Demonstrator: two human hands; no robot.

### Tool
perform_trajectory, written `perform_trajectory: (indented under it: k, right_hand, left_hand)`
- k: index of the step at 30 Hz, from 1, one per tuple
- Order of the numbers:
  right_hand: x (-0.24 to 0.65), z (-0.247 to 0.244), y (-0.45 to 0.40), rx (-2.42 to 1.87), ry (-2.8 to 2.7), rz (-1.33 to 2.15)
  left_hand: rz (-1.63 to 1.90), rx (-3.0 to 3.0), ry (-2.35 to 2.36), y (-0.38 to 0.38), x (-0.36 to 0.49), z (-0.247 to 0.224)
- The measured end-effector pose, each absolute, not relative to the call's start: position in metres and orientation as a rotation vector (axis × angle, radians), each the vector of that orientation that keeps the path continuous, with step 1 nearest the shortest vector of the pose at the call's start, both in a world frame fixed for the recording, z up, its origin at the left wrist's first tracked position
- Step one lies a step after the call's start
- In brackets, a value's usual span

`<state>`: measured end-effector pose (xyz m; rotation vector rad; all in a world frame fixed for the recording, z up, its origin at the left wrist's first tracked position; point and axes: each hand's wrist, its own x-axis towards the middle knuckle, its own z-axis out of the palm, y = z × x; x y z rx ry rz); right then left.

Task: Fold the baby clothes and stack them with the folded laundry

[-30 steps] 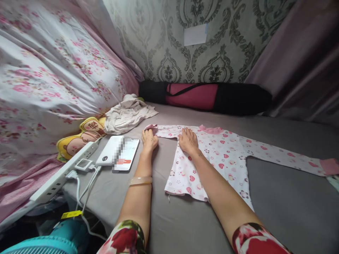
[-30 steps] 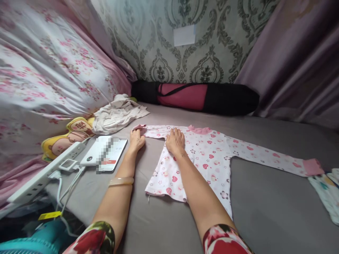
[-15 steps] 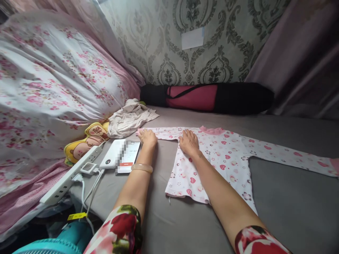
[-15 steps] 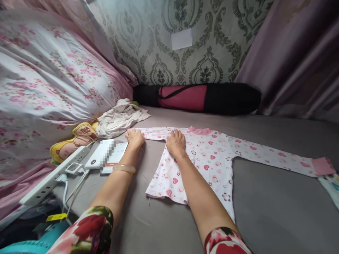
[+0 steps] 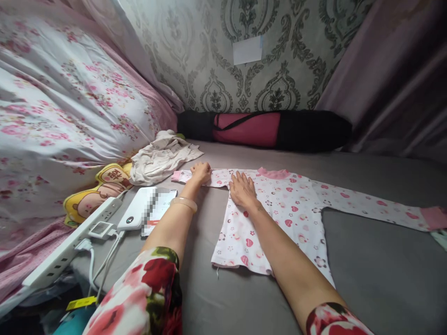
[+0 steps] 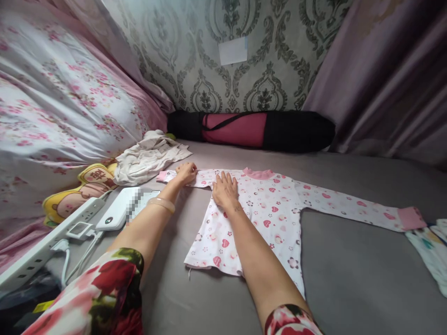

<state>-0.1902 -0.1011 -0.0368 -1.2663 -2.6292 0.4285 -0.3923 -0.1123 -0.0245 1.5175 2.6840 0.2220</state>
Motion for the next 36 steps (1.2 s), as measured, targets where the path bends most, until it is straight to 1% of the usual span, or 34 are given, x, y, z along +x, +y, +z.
perform_trajectory:
  k: [3,7,11,13,16,19,23,30,36]
  right_hand:
    - [-0.19,-0.036,-0.102,-1.276,-2.647,0.422]
    - [-0.19,-0.035,-0.102,-1.275,-2.658,0.424]
    - [-0.191,-0.035,-0.102,-1.283,-2.662,0.424]
    - [-0.191,-0.036,-0.102,-1.28,-2.657,0.413]
    - [-0.192,-0.037,-0.101,-1.282,-2.656,0.386]
    - [-0.192,-0.038,-0.1,-1.284,-2.669,0.362]
    - [-0.192,-0.038,-0.1,-1.273,-2.674,0.33]
    - [-0.192,-0.037,-0.1,-1.278,-2.685,0.356]
    - [-0.192,-0.04,-0.099,-1.278,-2.679,0.363]
  left_hand:
    - [0.211,1.57,2.682,-0.11,-0.397,-0.024]
    - [0.309,1.521,2.77,-0.112,-0.39,-0.028]
    - [0.366,1.442,2.892,-0.116,-0.37,-0.027]
    - [0.372,1.515,2.892,-0.119,-0.353,-0.025]
    - [0.383,1.887,2.612,-0.127,-0.326,-0.03]
    - [0.395,1.987,2.427,-0.135,-0.312,-0.04]
    - [0.322,1.785,2.57,-0.147,-0.327,-0.046]
    - [0.21,1.406,2.741,-0.154,-0.378,-0.036]
    - [0.232,1.383,2.849,-0.151,-0.397,-0.04]
